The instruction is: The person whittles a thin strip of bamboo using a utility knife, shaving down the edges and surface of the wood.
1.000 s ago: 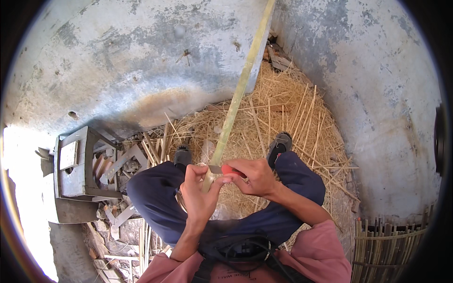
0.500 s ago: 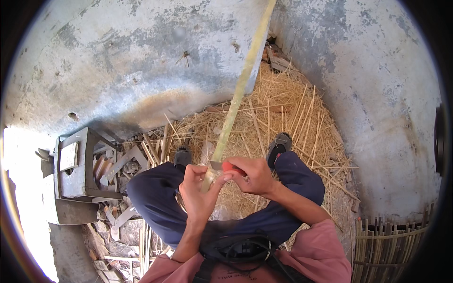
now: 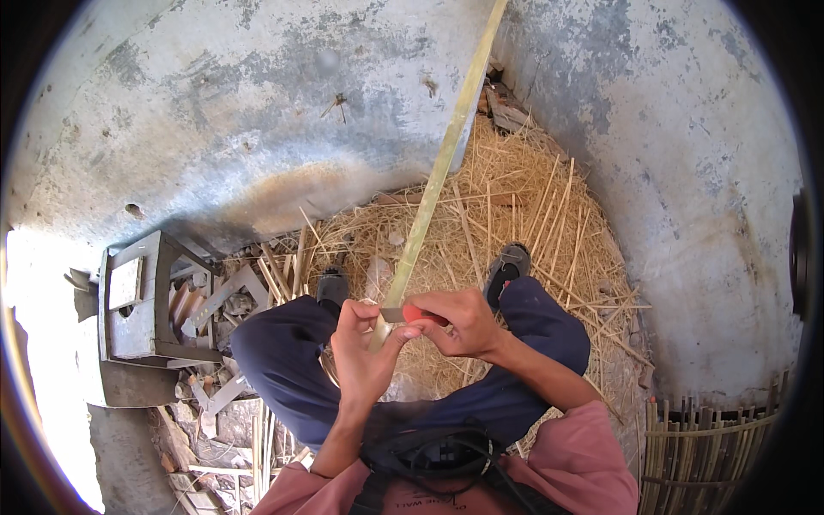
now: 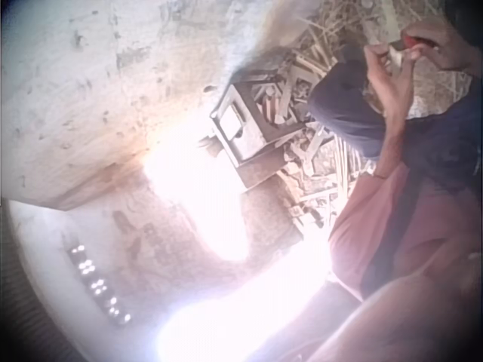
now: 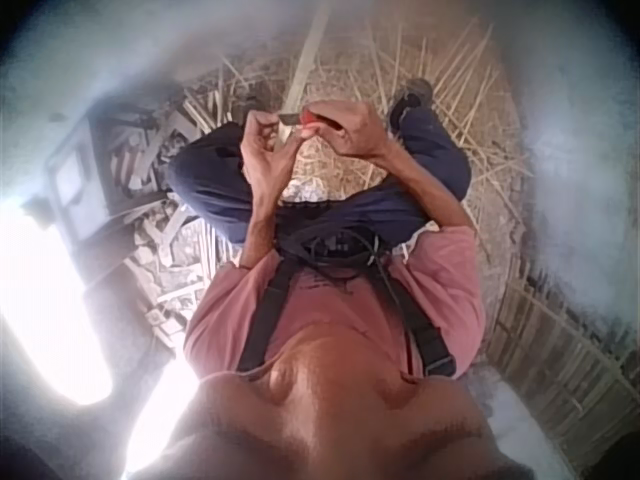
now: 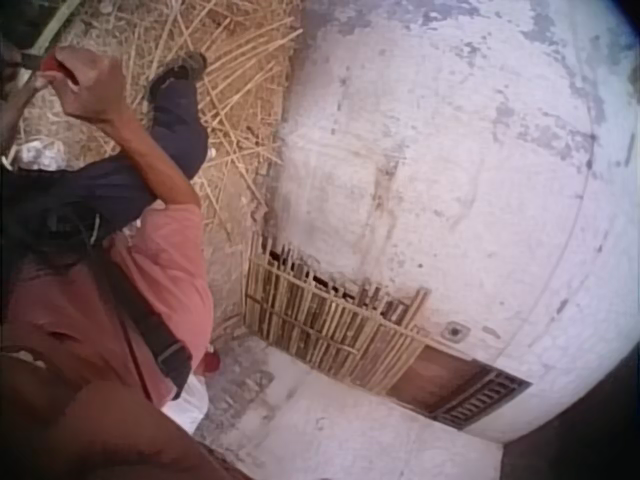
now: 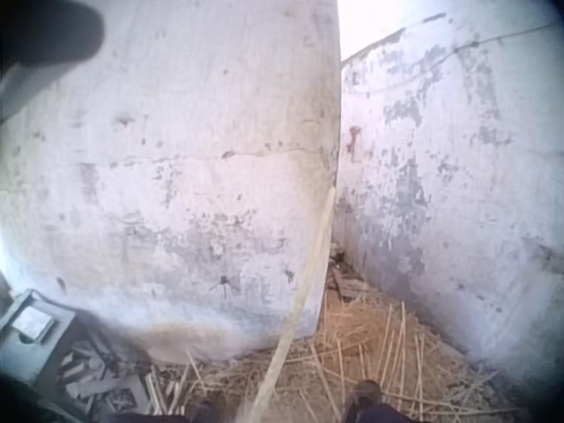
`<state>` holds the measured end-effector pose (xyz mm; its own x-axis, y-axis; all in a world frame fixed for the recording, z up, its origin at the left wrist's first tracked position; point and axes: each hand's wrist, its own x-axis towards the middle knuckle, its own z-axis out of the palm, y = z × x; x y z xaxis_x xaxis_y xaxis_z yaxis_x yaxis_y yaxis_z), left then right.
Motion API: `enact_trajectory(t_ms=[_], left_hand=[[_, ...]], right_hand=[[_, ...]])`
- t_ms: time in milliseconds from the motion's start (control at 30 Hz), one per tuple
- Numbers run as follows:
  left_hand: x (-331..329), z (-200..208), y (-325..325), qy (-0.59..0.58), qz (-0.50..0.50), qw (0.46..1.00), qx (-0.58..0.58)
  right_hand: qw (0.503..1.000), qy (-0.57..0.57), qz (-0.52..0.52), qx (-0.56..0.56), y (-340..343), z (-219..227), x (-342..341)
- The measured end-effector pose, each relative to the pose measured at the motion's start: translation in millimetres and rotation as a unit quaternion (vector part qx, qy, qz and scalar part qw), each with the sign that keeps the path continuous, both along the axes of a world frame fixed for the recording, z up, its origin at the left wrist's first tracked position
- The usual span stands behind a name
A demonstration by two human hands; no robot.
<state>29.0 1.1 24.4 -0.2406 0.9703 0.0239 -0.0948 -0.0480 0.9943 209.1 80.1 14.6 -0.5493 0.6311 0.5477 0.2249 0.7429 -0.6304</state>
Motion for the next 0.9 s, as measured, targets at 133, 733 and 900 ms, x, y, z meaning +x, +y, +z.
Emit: enact_trajectory(t_ms=[133,733,900], left_hand=[[1.8,-2.3,1.0,-0.01,0.001,1.0,0.018],[2.7,3.0,-0.1,0.08,0.016,0.996,-0.043],[-2.8,-8.0,-2.6,0.055,0.005,0.998,-0.018]], right_hand=[[1.0,0.001,-0.011,0.012,-1.8,-0.7,-1.7],[0.999,-0.004,-0.049,0.013,3.9,-3.7,-1.9],[1.0,-0.005,-0.02,-0.007,3.1,0.9,-0.6]])
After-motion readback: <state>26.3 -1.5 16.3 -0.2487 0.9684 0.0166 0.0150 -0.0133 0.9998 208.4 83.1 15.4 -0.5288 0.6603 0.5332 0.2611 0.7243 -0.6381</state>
